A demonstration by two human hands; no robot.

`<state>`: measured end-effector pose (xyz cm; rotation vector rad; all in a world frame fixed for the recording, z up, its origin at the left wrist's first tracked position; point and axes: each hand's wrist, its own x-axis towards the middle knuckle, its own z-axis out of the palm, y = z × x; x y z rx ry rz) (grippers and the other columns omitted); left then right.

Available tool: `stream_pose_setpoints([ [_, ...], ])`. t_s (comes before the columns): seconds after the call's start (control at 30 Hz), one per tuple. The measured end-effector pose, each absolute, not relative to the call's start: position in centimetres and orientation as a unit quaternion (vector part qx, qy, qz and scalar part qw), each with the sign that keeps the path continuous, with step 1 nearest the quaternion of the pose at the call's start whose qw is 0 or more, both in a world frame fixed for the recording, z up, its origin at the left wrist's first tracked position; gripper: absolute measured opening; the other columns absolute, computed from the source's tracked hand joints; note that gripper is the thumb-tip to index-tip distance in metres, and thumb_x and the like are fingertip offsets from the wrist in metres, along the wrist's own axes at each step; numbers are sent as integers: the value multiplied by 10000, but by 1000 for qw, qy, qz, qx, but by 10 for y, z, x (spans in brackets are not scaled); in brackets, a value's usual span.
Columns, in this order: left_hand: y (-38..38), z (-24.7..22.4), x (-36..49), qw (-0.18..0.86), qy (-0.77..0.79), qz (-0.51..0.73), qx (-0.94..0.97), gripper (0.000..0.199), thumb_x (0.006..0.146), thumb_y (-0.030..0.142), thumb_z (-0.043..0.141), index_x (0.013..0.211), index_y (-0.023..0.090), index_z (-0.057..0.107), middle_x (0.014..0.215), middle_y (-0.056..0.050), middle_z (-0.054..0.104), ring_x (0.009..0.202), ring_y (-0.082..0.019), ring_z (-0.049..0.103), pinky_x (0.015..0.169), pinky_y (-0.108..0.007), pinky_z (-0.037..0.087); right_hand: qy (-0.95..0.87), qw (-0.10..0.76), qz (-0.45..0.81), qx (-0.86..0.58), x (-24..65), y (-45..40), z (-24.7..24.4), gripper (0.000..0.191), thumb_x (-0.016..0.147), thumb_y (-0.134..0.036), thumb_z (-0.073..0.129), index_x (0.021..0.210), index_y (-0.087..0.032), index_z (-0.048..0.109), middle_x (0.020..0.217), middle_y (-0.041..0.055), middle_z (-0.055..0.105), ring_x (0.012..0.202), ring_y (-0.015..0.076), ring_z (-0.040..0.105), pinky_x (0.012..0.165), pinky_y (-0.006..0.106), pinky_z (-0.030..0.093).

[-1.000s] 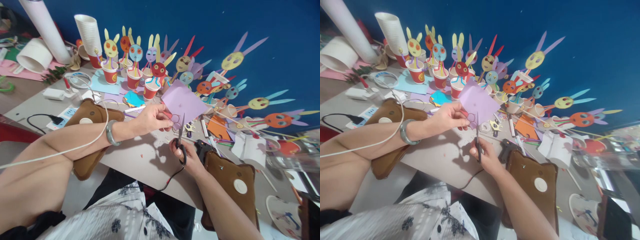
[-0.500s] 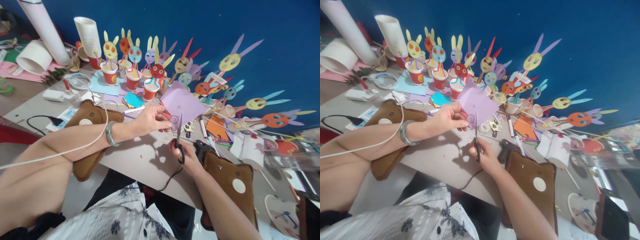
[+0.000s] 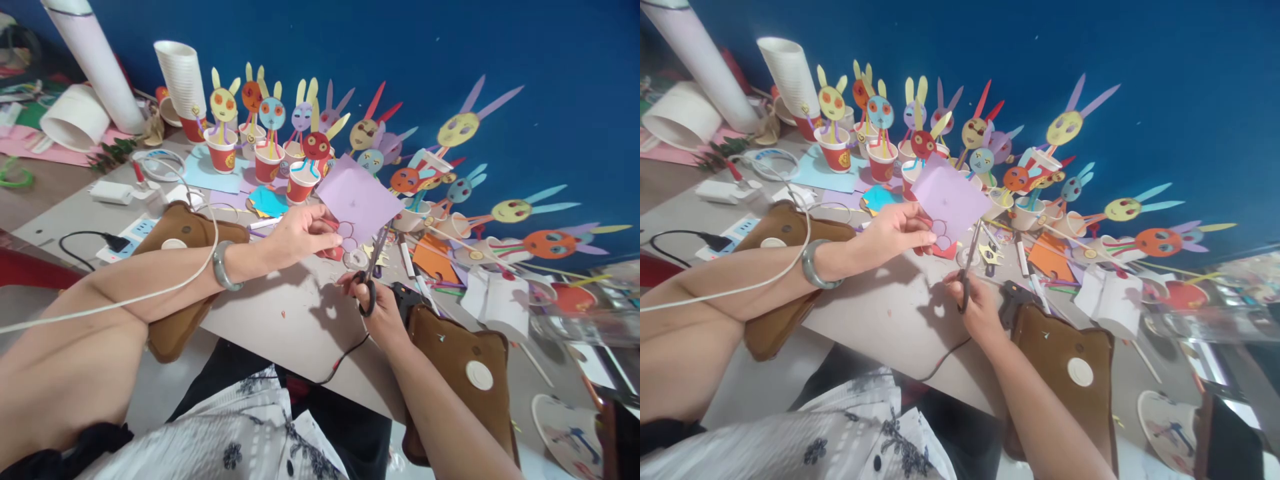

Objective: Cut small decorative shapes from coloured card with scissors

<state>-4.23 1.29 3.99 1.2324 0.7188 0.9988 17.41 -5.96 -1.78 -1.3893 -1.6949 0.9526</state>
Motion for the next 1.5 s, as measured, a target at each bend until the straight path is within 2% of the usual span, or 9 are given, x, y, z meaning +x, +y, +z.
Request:
stream_pose_setpoints([
  [0.1, 13, 40, -42, 645, 325, 439, 535, 140, 803, 41, 657, 877, 120, 569, 624, 21, 661, 555, -74, 638, 565, -184, 530, -658, 384, 316, -565, 173, -60, -16, 303, 882, -521, 627, 915, -225, 681, 809, 25, 635, 736, 187, 574, 730, 331, 457],
  [0.23, 16, 38, -42, 644, 316, 445, 535, 152, 813, 46, 651, 895, 129, 553, 609, 23, 659, 567, -75, 645, 566, -174, 525, -651, 417, 303, -556, 171, -62, -12, 206, 855, -408, 675, 776, -221, 643, 825, 27, 669, 773, 188, 604, 764, 329, 475],
  [0.37, 17, 37, -43, 636, 314, 448, 545, 139, 827, 57, 641, 889, 134, 543, 601, 18, 662, 564, -75, 643, 561, -173, 518, -649, 419, 338, -538, 173, -62, -11, 328, 807, -518, 728, 770, -215, 607, 850, 37, 658, 794, 196, 605, 760, 329, 477],
  [0.5, 17, 38, -43, 636, 322, 441, 545, 152, 815, 55, 653, 905, 127, 554, 630, 15, 672, 583, -81, 659, 583, -182, 533, -672, 364, 388, -515, 174, -62, -11, 516, 766, -717, 674, 817, -209, 603, 849, 45, 625, 750, 194, 567, 717, 333, 455],
  [0.6, 16, 39, -44, 638, 319, 441, 544, 169, 799, 57, 671, 904, 127, 559, 654, 15, 679, 588, -77, 665, 596, -179, 536, -692, 330, 405, -498, 173, -63, -8, 581, 750, -786, 630, 780, -207, 586, 823, 49, 613, 756, 203, 553, 711, 337, 439],
  [0.97, 13, 37, -42, 644, 311, 411, 566, 191, 774, 49, 683, 869, 139, 544, 606, 10, 683, 548, -87, 662, 554, -171, 511, -701, 301, 414, -496, 172, -64, -4, 604, 773, -798, 588, 674, -205, 525, 722, 24, 554, 691, 177, 487, 649, 319, 378],
  [1.5, 13, 36, -41, 658, 312, 396, 560, 209, 770, 44, 702, 850, 142, 536, 597, 12, 674, 566, -110, 682, 541, -184, 514, -692, 297, 415, -510, 171, -64, -5, 596, 777, -793, 585, 674, -210, 518, 691, 20, 535, 683, 177, 474, 625, 314, 369],
])
